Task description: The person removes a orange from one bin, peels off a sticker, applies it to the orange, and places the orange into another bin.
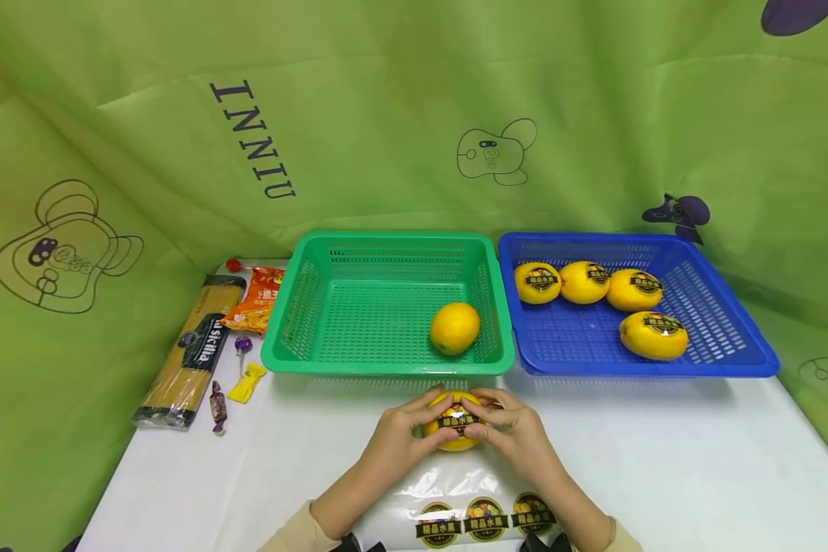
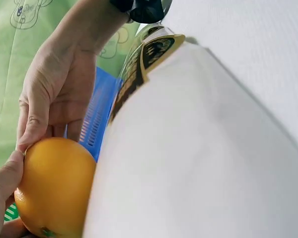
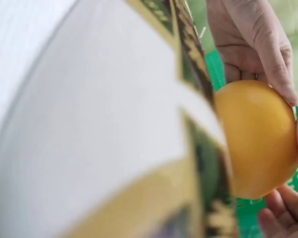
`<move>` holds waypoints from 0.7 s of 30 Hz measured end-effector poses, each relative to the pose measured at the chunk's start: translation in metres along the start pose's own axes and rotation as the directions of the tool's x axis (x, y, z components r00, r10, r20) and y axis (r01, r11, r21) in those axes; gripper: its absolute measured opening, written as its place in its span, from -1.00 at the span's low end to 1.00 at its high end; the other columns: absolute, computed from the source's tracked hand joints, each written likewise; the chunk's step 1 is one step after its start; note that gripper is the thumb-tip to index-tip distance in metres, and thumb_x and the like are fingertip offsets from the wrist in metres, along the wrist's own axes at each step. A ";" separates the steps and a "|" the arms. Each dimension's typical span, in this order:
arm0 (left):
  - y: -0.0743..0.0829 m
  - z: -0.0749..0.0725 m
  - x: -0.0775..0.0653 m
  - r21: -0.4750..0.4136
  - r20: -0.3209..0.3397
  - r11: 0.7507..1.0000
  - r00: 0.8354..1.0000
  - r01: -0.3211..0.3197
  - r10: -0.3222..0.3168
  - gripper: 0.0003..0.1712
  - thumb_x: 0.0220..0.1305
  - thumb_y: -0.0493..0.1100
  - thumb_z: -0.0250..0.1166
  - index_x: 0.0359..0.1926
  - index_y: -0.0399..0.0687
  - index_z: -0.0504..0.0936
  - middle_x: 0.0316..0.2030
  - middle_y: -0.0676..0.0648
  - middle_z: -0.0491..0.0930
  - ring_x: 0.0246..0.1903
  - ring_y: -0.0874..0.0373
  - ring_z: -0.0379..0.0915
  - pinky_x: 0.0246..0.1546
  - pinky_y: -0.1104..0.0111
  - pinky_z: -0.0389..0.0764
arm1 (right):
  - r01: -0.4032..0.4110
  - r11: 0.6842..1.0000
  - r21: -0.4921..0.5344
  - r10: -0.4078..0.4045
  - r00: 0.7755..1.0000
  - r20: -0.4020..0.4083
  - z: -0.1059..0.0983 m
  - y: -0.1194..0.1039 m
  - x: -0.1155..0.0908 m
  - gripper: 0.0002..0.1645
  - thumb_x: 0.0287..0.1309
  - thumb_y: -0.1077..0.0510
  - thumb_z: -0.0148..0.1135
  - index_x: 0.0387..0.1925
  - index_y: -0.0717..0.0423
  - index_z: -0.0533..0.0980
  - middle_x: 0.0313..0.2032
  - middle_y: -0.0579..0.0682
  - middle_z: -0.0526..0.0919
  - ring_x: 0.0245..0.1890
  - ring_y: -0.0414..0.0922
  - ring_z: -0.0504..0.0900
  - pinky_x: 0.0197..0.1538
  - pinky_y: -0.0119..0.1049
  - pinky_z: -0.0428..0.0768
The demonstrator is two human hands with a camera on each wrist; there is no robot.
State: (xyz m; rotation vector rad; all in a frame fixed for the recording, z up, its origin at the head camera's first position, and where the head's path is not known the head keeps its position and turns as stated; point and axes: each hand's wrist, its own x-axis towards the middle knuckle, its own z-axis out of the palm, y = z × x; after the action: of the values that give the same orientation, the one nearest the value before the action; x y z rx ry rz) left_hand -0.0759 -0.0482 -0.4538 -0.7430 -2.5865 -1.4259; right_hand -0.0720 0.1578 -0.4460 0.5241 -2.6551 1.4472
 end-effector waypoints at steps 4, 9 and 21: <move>0.001 0.001 0.002 -0.010 0.004 1.000 1.000 -0.003 0.003 -0.41 0.04 0.06 0.38 0.09 -0.08 0.59 0.14 -0.19 0.52 0.12 -0.04 0.48 0.15 0.20 0.50 | -0.052 0.996 0.068 0.048 0.998 0.049 -0.002 0.007 -0.003 -0.54 0.02 0.08 0.37 0.02 0.03 0.59 0.14 0.06 0.55 0.16 0.07 0.47 0.19 0.10 0.47; 0.004 0.002 0.003 0.090 0.057 0.996 0.998 -0.019 0.014 -0.30 -0.05 0.04 0.46 0.16 -0.04 0.55 0.13 -0.20 0.53 0.12 -0.05 0.49 0.15 0.14 0.51 | -0.035 0.973 0.227 0.026 0.999 0.045 -0.012 0.016 -0.012 -0.55 0.12 0.26 0.29 0.09 0.17 0.53 0.14 0.15 0.53 0.18 -0.20 0.45 0.22 -0.22 0.50; 0.007 -0.002 -0.001 0.182 0.143 0.983 0.989 0.001 -0.027 -0.12 -0.09 0.04 0.50 0.27 -0.10 0.40 0.18 -0.16 0.44 0.11 -0.08 0.47 0.11 0.00 0.53 | 0.013 0.707 0.708 0.211 0.951 -0.228 -0.095 0.050 -0.043 -0.69 0.37 0.41 -0.15 0.06 0.48 0.36 -0.04 0.01 0.67 -0.02 -0.17 0.64 0.05 -0.41 0.60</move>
State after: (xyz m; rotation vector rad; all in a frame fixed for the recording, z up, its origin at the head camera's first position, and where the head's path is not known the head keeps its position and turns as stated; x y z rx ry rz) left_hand -0.0725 -0.0474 -0.4474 -0.8316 -2.7881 -1.1578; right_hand -0.0572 0.2723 -0.4431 0.1591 -1.8457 2.3604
